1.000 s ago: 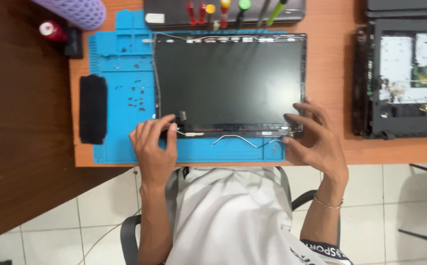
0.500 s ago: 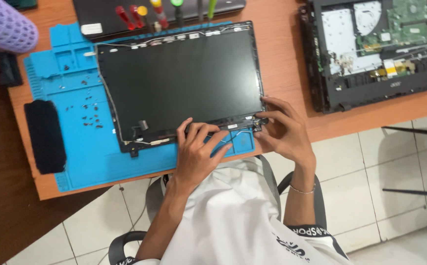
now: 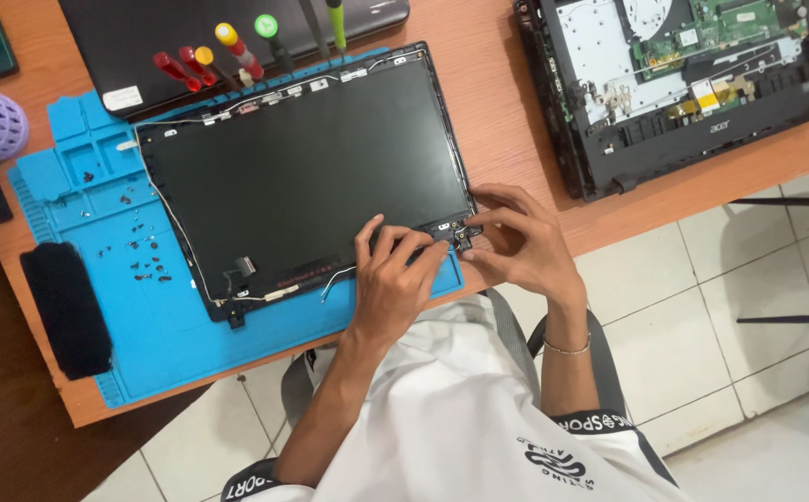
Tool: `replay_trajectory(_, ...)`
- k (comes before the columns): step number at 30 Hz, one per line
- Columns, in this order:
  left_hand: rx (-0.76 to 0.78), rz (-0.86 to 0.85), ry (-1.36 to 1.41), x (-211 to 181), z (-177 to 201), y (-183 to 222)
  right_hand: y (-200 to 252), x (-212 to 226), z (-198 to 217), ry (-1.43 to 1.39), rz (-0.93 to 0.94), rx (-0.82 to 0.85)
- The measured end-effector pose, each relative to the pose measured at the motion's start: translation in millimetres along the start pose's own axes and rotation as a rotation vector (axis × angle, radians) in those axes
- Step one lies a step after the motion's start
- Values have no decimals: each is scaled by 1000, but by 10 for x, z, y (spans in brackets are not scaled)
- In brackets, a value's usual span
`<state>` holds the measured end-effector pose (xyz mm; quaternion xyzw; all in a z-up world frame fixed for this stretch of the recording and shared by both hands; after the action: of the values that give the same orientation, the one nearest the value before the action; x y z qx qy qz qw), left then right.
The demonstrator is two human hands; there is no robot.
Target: The person works on a laptop assembly by manipulating wires along the frame of a screen and then places a separate laptop base onto the workspace to work on its back panel.
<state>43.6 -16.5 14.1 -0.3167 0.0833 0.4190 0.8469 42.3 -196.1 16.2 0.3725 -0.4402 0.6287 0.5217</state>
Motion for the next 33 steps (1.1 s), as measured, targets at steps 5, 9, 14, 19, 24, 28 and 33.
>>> replay_trajectory(5, 12, 21, 23, 14, -1, -37, 3, -3, -3, -18, -17, -5)
replay_trajectory(9, 18, 4, 34, -16, -21, -62, 10, 1, 4, -12, -31, -10)
replay_trajectory(14, 29, 4, 45, -63, -60, -96, 13, -27, 1, -48, -46, -7)
replay_trajectory(19, 3, 33, 108, -38, -32, -135, 24, -47, 8, -38, -55, -6)
replay_trajectory(24, -8, 58, 101, -26, -30, -177, 22, -46, 8, -34, -51, -1)
replay_trajectory(28, -1, 46, 75, -25, -64, -235, 9, -41, 6, -38, -45, 8)
replay_trajectory(33, 10, 65, 58, -16, -91, -312, 13, -44, 11, -58, -71, 4)
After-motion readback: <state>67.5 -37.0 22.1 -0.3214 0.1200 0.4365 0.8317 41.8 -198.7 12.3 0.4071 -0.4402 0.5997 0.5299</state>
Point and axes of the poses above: each hand's wrist, its own y-axis away from the middle knuckle, its own z-axis out of the back of the hand, x = y × z, the point moved 7 cm from there along -y, towards the middle knuckle, and after that the axes turned 11 degrees about -y, right-handed, at the moved point
